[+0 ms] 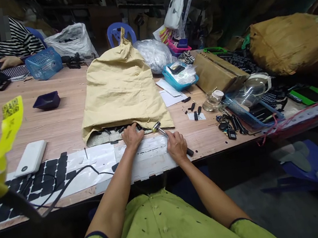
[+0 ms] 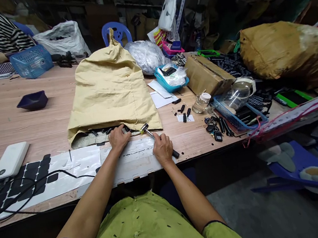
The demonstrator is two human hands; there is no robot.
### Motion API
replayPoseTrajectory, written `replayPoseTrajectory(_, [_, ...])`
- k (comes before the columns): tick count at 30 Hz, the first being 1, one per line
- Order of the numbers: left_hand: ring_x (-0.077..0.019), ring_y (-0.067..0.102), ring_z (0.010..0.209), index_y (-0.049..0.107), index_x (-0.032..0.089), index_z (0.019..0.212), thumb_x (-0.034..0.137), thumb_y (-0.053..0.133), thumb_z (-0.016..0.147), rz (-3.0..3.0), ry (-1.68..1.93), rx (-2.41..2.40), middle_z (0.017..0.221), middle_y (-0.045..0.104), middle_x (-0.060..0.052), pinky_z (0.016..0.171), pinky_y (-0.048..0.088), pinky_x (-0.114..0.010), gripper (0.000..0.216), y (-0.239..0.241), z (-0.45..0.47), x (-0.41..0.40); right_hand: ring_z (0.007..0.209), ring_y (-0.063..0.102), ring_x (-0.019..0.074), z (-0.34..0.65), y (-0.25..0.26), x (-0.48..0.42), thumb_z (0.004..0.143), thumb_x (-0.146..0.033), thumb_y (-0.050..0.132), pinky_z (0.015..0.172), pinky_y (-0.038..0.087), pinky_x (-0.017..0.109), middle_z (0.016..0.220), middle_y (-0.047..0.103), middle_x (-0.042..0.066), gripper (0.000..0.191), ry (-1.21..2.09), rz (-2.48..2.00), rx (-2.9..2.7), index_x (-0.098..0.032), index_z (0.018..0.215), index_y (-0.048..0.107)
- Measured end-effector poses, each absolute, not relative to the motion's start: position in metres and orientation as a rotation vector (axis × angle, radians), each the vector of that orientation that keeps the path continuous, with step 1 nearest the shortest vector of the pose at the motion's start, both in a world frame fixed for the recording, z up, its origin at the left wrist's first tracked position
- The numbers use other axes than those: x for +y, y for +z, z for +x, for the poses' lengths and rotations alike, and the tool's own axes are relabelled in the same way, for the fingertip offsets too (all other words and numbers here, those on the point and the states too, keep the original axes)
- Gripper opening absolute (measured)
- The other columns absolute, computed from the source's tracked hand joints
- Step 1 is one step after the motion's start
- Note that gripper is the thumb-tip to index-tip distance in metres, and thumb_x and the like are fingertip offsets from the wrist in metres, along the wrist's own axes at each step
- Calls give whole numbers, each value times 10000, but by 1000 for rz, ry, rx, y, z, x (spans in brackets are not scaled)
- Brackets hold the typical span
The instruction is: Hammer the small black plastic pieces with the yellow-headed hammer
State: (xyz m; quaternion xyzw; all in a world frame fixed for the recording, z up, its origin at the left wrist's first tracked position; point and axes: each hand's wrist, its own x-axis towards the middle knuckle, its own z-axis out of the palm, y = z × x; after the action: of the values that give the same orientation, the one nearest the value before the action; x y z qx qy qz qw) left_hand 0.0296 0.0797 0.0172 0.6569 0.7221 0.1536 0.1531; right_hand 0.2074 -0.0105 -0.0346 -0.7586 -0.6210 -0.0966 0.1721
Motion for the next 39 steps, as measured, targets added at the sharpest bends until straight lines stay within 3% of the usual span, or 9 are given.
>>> replayPoseTrajectory(6, [-309, 657, 1136, 712, 274, 1209, 332, 524, 920, 1819, 434, 2057, 1143, 723, -106, 944, 478, -416, 350, 23, 31, 88, 919, 485, 234, 209, -37, -10, 938, -142, 532, 713, 331, 320, 975, 580, 75, 399, -259, -2143, -1752, -275, 1288, 671])
replayPoseTrajectory(12, [-345, 668, 1120, 723, 176, 1107, 340, 583, 891, 1709, 431, 2167, 1222, 699, -175, 949, 487, -451, 305, 28, 41, 97, 920, 489, 231, 210, -35, -9, 938, -144, 530, 721, 337, 319, 982, 587, 73, 400, -253, -2148, -1758, -279, 1286, 673])
replayPoseTrajectory(18, [-300, 683, 1007, 755, 226, 967, 259, 626, 839, 1873, 410, 1999, 1004, 758, -87, 882, 505, -395, 185, 19, 11, 66, 930, 488, 240, 209, -35, -10, 940, -157, 532, 727, 343, 324, 989, 583, 80, 390, -236, -2150, -1745, -276, 1281, 678])
replayPoseTrajectory(25, [-255, 635, 967, 770, 264, 955, 279, 702, 816, 2124, 585, 1462, 928, 704, -39, 895, 505, -384, 155, -9, -2, 21, 940, 512, 241, 213, -35, -9, 925, -141, 528, 754, 388, 321, 983, 601, 79, 414, -172, -2087, -1703, -278, 1282, 688])
replayPoseTrajectory(31, [-244, 625, 949, 761, 266, 968, 296, 726, 818, 2085, 655, 1427, 915, 694, -29, 878, 501, -383, 156, -21, 0, 28, 945, 596, 222, 215, -24, -24, 954, -168, 463, 845, 487, 319, 989, 664, 72, 429, -40, -1883, -1671, -251, 1316, 679])
replayPoseTrajectory(39, [-246, 630, 984, 742, 257, 919, 261, 731, 794, 2018, 572, 1491, 952, 705, -30, 927, 494, -386, 126, -12, 3, 25, 1140, 669, 205, 196, -8, -71, 987, -230, 418, 998, 553, 359, 1195, 734, 80, 418, 359, -1626, -1643, -247, 1303, 690])
